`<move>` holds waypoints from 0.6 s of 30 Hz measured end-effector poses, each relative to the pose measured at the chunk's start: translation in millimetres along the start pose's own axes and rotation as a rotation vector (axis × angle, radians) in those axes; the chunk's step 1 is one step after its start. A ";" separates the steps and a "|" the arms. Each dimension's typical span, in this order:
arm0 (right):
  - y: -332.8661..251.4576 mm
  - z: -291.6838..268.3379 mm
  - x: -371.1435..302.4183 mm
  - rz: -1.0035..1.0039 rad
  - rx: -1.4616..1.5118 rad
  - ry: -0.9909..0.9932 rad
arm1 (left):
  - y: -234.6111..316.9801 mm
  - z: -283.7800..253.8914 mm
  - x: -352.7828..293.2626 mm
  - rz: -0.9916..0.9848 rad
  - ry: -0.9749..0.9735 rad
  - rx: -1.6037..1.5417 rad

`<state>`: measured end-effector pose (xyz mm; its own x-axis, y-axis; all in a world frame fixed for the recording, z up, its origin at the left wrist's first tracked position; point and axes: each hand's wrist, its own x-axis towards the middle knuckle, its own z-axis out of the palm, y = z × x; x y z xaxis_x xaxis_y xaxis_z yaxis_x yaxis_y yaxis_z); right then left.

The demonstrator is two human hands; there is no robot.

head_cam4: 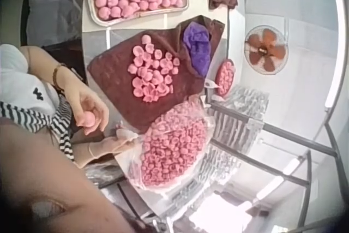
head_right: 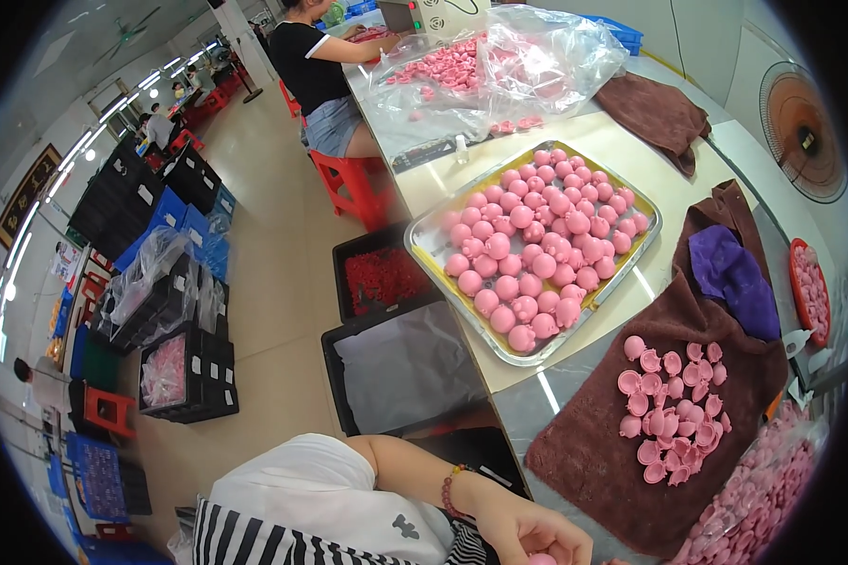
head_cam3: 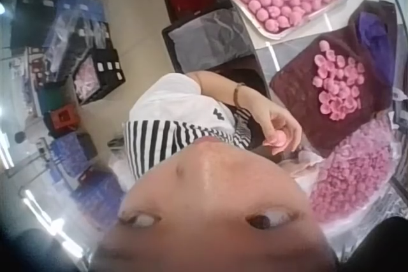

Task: Glue and assemble two halves of pink plastic toy parts at a factory workbench.

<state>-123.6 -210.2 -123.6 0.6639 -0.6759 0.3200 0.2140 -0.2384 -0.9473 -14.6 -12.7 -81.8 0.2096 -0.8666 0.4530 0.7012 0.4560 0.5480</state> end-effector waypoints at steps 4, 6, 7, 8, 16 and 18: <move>0.3 1.3 0.4 -0.042 -0.017 0.008 | -2.2 -1.5 -0.9 0.031 0.006 0.124; -2.5 1.6 -1.9 -0.024 -0.023 0.007 | -0.5 1.4 0.5 0.096 0.023 0.225; -4.0 1.6 -3.0 -0.005 -0.029 0.006 | 1.0 4.4 0.3 0.056 0.065 0.133; -5.3 1.7 -3.2 -0.005 -0.028 0.005 | 1.9 6.1 0.0 0.017 0.109 0.041; -15.2 0.6 -3.3 0.084 -0.140 -0.031 | -2.4 -6.9 -3.6 0.064 -0.029 0.271; -17.2 0.2 -3.1 0.106 -0.171 -0.035 | 2.9 -2.4 -0.9 0.143 -0.076 0.374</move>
<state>-129.2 -203.9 -108.4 0.7017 -0.6793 0.2148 0.0188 -0.2837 -0.9587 -11.1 -11.1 -82.4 0.2264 -0.7782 0.5857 0.3693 0.6250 0.6877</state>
